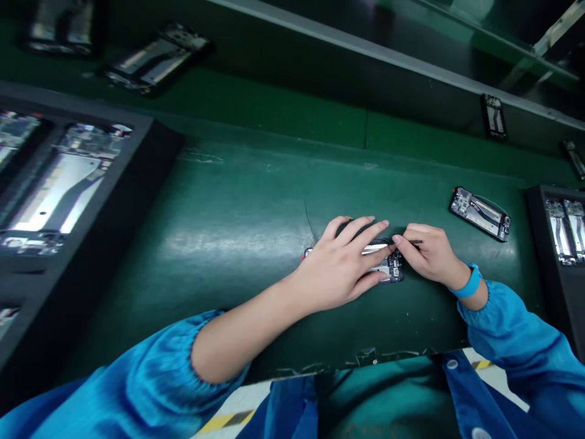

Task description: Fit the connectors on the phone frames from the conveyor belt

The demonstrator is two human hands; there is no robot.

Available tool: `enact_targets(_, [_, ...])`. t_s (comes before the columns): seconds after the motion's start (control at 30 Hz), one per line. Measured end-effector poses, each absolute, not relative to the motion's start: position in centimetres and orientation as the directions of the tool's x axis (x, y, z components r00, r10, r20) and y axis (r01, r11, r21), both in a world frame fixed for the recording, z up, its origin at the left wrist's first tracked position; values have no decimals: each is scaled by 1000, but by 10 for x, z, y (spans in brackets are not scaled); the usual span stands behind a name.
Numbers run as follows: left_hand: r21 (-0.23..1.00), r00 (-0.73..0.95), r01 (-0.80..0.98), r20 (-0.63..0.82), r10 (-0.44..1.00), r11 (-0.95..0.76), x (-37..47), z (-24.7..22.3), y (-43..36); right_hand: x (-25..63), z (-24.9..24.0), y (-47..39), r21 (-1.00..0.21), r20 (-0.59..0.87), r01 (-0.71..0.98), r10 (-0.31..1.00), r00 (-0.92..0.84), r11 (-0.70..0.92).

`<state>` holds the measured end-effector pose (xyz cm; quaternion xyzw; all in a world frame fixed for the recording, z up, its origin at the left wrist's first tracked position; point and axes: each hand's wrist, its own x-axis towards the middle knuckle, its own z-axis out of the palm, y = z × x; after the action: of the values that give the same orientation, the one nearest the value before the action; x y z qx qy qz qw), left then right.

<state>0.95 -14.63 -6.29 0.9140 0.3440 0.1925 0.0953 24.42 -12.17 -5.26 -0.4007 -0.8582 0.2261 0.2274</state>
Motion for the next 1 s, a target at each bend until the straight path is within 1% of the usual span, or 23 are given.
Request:
enact_targets(0.3, [301, 680, 599, 298, 670, -742, 10, -63, -146, 243, -55, -123, -529, 259, 603, 790, -555, 597])
enact_targets(0.53, [292, 681, 599, 304, 666, -745, 10, -63, -146, 244, -56, -123, -544, 265, 590, 790, -553, 596])
enact_targets(0.73, [291, 682, 596, 308, 663, -748, 11, -63, -146, 245, -57, -124, -470, 291, 604, 759, -582, 643])
enact_targets(1.0, [302, 676, 601, 302, 673, -740, 10, -64, -146, 247, -57, -123, -505, 302, 595, 774, -557, 625])
